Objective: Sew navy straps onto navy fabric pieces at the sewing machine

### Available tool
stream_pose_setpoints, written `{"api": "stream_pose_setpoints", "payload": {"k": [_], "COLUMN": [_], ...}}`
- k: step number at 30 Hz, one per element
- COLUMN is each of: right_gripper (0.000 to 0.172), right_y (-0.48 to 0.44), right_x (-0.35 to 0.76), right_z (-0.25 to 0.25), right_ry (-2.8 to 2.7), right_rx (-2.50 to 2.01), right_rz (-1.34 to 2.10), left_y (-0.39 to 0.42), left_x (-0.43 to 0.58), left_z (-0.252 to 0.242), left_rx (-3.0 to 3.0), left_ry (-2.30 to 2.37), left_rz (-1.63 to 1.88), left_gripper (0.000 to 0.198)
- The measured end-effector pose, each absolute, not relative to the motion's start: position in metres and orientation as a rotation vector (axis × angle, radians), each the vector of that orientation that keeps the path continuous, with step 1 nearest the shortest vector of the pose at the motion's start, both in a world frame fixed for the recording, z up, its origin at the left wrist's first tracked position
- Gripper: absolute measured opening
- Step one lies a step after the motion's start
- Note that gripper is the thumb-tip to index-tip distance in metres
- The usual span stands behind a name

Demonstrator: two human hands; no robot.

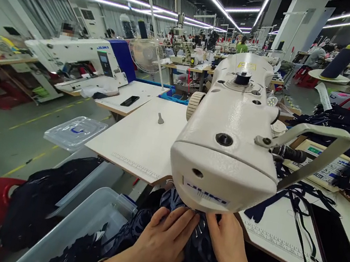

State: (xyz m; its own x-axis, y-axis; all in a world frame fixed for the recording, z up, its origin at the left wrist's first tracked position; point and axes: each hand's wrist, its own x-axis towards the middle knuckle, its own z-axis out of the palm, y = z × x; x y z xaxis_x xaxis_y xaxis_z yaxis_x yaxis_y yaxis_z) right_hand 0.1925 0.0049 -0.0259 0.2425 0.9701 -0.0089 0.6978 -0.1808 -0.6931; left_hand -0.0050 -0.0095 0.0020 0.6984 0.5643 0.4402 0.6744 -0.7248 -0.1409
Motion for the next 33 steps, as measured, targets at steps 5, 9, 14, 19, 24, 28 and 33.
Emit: {"api": "stream_pose_setpoints", "payload": {"k": [5, 9, 14, 19, 24, 28, 33], "right_gripper": [0.039, 0.039, 0.04, 0.039, 0.034, 0.032, 0.034], "right_y": [0.004, 0.004, 0.006, 0.008, 0.009, 0.009, 0.006], "right_x": [0.191, 0.19, 0.192, 0.2, 0.202, 0.203, 0.216], "right_z": [-0.026, -0.024, -0.022, -0.03, -0.033, -0.028, -0.032], "right_ry": [-1.579, -1.582, -1.589, -1.606, -1.648, -1.596, -1.401], "right_rx": [-1.945, -1.959, -1.972, -1.968, -1.871, -1.833, -1.806], "right_rz": [0.577, 0.571, 0.605, 0.656, 0.67, 0.649, 0.722], "left_y": [-0.008, -0.009, -0.009, -0.009, -0.01, -0.01, -0.009], "left_x": [-0.005, -0.005, -0.005, -0.003, -0.004, -0.006, -0.009], "left_z": [0.002, 0.001, -0.001, 0.003, 0.001, -0.003, -0.001], "left_rx": [-2.634, -2.628, -2.654, -2.625, -2.604, -2.614, -2.637], "left_ry": [-0.975, -0.983, -0.998, -1.001, -1.022, -1.013, -1.02], "left_rz": [-0.486, -0.521, -0.465, -0.518, -0.511, -0.45, -0.403], "left_gripper": [0.042, 0.04, 0.043, 0.04, 0.041, 0.045, 0.046]}}
